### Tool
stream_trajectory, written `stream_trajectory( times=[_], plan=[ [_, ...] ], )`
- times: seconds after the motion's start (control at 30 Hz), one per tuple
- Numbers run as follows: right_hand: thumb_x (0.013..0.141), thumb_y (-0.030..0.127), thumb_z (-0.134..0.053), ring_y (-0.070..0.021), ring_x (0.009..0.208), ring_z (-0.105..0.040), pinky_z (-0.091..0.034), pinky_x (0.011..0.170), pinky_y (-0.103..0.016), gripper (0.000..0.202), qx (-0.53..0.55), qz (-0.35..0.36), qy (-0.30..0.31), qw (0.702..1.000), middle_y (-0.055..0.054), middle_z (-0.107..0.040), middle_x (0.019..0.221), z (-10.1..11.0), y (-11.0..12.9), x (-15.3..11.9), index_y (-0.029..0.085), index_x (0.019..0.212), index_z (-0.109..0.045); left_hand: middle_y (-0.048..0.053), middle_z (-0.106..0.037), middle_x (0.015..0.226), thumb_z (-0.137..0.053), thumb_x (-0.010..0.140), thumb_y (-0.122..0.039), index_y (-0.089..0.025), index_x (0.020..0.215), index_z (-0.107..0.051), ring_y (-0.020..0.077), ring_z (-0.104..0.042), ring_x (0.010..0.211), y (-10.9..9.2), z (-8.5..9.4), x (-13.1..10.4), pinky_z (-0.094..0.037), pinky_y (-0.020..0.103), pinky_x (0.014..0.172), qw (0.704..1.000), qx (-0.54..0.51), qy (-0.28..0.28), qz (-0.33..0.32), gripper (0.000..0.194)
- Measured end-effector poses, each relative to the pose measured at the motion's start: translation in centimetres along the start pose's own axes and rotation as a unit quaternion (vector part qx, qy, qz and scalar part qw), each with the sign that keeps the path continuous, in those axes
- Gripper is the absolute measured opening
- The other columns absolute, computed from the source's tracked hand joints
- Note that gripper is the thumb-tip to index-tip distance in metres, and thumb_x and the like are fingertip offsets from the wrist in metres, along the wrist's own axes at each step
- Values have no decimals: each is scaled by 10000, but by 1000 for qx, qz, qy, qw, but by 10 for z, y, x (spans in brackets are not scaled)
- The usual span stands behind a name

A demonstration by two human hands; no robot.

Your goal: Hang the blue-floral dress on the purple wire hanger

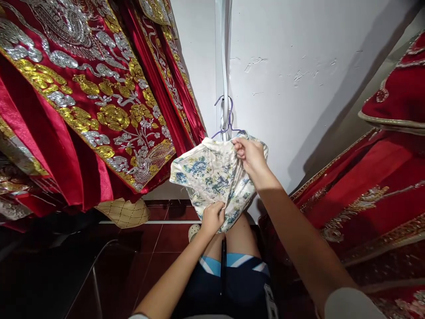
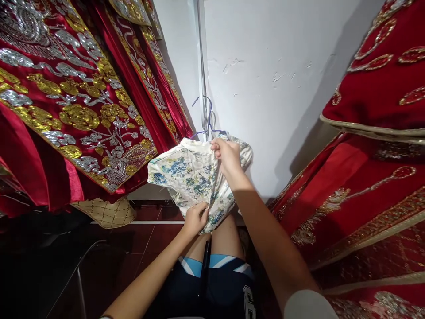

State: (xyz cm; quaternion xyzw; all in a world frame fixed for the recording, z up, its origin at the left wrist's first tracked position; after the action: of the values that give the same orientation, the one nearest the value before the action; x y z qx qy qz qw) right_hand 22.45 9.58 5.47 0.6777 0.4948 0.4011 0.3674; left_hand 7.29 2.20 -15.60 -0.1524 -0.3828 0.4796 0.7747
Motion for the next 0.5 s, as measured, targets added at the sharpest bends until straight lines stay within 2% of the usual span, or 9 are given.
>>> stream_trajectory(
  times=[0.1, 0.13, 0.2, 0.23, 0.3, 0.37, 0.4, 0.43, 0.5],
  plan=[
    [869, 291, -636, -40, 406, -429, -293, 382, -163, 153, -39, 25, 32, 998, 21, -613, 590, 1, -14, -12, 159, 791, -637, 51, -667, 798, -499, 901, -198, -206, 797, -621, 211, -618, 762, 13, 6, -1, -397, 284, 697, 1000, -15, 2, 17, 161],
    [895, 343, -614, -56, 407, -455, -326, 394, -178, 181, -71, 24, 61, 995, 14, -645, 614, 7, -29, -26, 172, 842, -645, 52, -678, 809, -503, 914, -225, -206, 812, -638, 212, -628, 767, 17, 10, -2, -409, 282, 700, 999, -22, -1, 26, 171],
    [942, 463, -525, -80, 361, -424, -329, 388, -215, 346, -161, -35, 72, 984, 17, -614, 529, 30, -70, -66, 202, 729, -604, 60, -699, 835, -498, 941, -281, -203, 856, -672, 215, -647, 782, 26, 19, -8, -436, 282, 712, 998, -35, -15, 49, 209],
    [949, 520, -499, -89, 358, -430, -342, 400, -229, 443, -225, -75, 91, 967, 8, -596, 496, 43, -95, -89, 207, 647, -588, 66, -707, 852, -491, 953, -307, -201, 884, -686, 217, -654, 793, 30, 23, -12, -450, 285, 721, 997, -43, -24, 60, 232],
    [912, 585, -544, -124, 363, -482, -364, 420, -257, 531, -355, -176, 188, 899, -19, -570, 437, 66, -146, -139, 215, 533, -564, 76, -722, 891, -489, 963, -352, -197, 945, -704, 223, -664, 822, 36, 28, -19, -474, 294, 748, 994, -59, -39, 79, 266],
    [901, 611, -541, -144, 343, -484, -364, 427, -281, 606, -451, -239, 217, 832, -30, -506, 380, 84, -188, -181, 227, 435, -498, 78, -727, 894, -508, 956, -387, -197, 972, -716, 230, -665, 840, 37, 29, -25, -489, 301, 764, 992, -76, -44, 89, 282],
    [891, 582, -566, -159, 364, -511, -380, 449, -288, 606, -486, -243, 229, 808, -35, -484, 369, 88, -205, -196, 230, 407, -471, 77, -724, 877, -518, 949, -401, -198, 968, -720, 234, -664, 843, 37, 28, -27, -493, 304, 766, 991, -84, -45, 93, 288],
    [864, 520, -616, -186, 408, -553, -393, 469, -297, 569, -513, -225, 214, 800, -43, -483, 378, 90, -218, -207, 235, 402, -446, 75, -717, 851, -525, 944, -415, -197, 955, -724, 237, -661, 842, 36, 27, -28, -495, 304, 764, 990, -90, -44, 97, 295],
    [767, 338, -707, -239, 544, -639, -423, 526, -312, 432, -533, -167, 189, 807, -62, -534, 453, 89, -234, -218, 233, 432, -455, 70, -697, 806, -524, 942, -435, -193, 922, -725, 238, -653, 830, 33, 24, -29, -493, 301, 750, 989, -98, -42, 102, 316]
  ],
)
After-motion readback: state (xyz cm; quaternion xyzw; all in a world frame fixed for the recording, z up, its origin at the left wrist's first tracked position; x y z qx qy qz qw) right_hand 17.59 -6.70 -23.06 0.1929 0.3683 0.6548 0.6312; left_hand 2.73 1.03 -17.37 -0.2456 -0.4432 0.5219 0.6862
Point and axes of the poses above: each hand's wrist, its own x-axis towards the middle knuckle, its own z-axis out of the back of the hand, y = z × x, the point moved 3 cm from there along x, towards the middle knuckle
